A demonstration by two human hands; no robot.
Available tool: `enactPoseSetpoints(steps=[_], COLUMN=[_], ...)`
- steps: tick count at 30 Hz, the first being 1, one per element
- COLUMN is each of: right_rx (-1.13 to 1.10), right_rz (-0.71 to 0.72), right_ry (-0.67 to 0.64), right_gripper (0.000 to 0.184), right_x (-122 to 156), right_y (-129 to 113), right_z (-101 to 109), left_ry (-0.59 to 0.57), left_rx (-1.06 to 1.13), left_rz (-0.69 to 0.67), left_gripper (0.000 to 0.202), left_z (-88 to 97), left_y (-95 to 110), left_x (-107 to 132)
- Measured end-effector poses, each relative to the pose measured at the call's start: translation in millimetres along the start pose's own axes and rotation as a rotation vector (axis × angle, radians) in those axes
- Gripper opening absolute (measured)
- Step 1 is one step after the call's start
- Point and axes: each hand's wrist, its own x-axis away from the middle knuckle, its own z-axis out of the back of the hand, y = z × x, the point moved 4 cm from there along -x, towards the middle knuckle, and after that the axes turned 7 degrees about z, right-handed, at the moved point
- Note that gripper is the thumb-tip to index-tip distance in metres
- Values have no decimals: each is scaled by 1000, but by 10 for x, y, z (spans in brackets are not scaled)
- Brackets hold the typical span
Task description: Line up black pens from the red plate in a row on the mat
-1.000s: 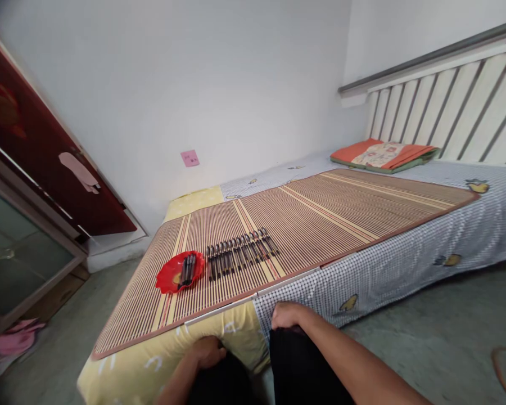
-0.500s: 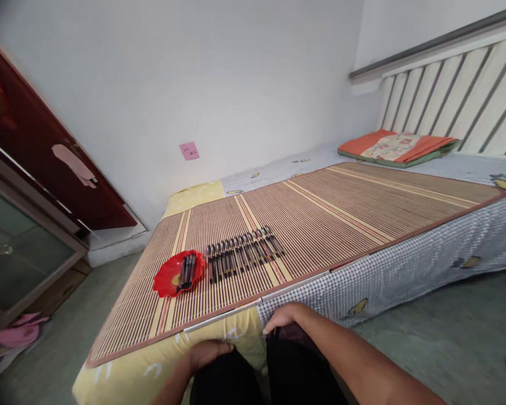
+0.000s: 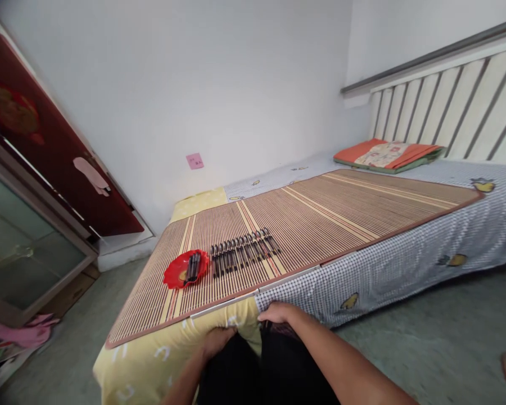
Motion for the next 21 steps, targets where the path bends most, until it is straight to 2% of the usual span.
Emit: enactPoseSetpoints(steps=[4,8,11,15,18,21], right_rx=[78,221,295,351,330,318], right_rz=[82,243,339,320,258,185], right_ry=[82,280,312,185,-5,-199], right_gripper=[58,40,33,34,33,32], right_x=[218,460,541,397,147,-138], right_y=[-169,-322,-400,-411,-371,-317], right_z=[-106,-248,-308,-222,-157,-198], left_ry=[124,255,258,182,90,-25], left_rx=[-100,-219,-274,-304,-328,-369], left_rz=[47,-22,-93,-59,-16,-10], left_gripper=[49,42,39,36,42,41], left_z=[-113,-257,-296,-234,-184,-174], left_y=[210,417,497,467,444,470], left_x=[239,524,569,373,197,33])
